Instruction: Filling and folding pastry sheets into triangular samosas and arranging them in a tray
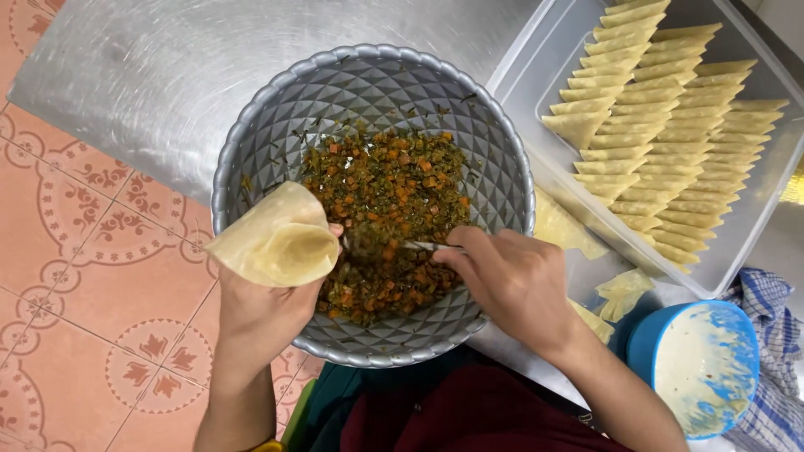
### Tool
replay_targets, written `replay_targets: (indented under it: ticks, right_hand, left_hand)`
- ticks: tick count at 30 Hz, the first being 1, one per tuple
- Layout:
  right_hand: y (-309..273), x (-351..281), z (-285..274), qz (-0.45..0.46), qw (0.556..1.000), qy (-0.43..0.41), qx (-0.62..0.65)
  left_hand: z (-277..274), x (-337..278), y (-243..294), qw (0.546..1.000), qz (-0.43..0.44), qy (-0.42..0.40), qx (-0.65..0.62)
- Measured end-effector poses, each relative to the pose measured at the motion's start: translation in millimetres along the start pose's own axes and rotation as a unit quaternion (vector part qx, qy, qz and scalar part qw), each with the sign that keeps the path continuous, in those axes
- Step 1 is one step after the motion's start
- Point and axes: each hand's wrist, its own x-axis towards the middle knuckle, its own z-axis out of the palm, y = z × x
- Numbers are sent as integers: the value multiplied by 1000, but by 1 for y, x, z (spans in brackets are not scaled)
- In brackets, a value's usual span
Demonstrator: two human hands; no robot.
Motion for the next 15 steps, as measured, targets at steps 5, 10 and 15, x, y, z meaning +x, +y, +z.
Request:
replay_targets:
  ticks: [5,10,15]
  right_hand:
    - [3,-9,6,-30,998,-44,-23]
    - [-3,7,-6,-41,999,-29,-19]
    - [-2,9,-7,-4,998,-59,31]
  left_hand:
    - [-1,4,3,992,60,-11,114]
    - [2,15,11,987,115,-1,115]
    - [0,18,1,959,224,20,172]
